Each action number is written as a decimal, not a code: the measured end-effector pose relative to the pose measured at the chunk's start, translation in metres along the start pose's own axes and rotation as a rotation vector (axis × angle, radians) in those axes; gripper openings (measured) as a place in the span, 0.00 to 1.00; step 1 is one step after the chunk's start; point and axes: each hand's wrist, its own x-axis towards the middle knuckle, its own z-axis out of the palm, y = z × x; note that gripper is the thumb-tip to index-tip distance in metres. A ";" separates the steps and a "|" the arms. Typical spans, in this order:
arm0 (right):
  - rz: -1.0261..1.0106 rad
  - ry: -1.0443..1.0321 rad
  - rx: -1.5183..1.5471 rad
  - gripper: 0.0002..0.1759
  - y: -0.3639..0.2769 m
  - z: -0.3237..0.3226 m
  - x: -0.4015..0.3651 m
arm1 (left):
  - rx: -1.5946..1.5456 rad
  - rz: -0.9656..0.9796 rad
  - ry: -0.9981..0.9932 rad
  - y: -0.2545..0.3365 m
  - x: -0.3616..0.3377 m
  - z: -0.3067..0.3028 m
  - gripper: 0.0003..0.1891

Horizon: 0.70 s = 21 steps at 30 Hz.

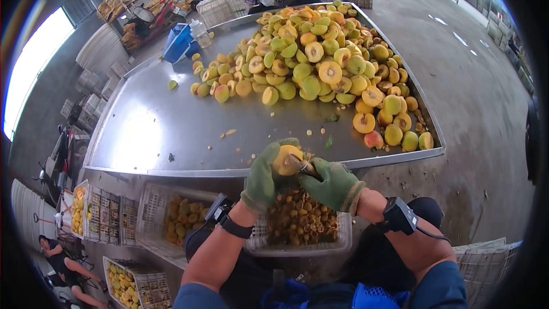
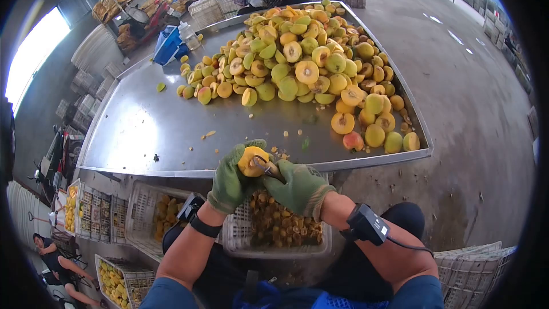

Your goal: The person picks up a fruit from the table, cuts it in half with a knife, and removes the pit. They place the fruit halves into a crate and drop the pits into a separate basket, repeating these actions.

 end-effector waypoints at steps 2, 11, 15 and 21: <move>-0.079 0.049 0.010 0.19 -0.010 0.003 -0.005 | -0.104 -0.042 0.015 -0.002 -0.005 -0.001 0.22; -0.177 0.102 -0.281 0.17 -0.014 0.020 -0.005 | 0.269 0.180 0.116 -0.012 -0.018 0.005 0.22; -0.228 0.159 -0.270 0.17 -0.004 0.028 -0.010 | 0.143 0.100 0.193 -0.007 -0.025 0.024 0.22; -0.175 0.092 -0.172 0.17 -0.006 0.027 -0.018 | 0.312 0.228 0.224 -0.013 -0.025 0.025 0.22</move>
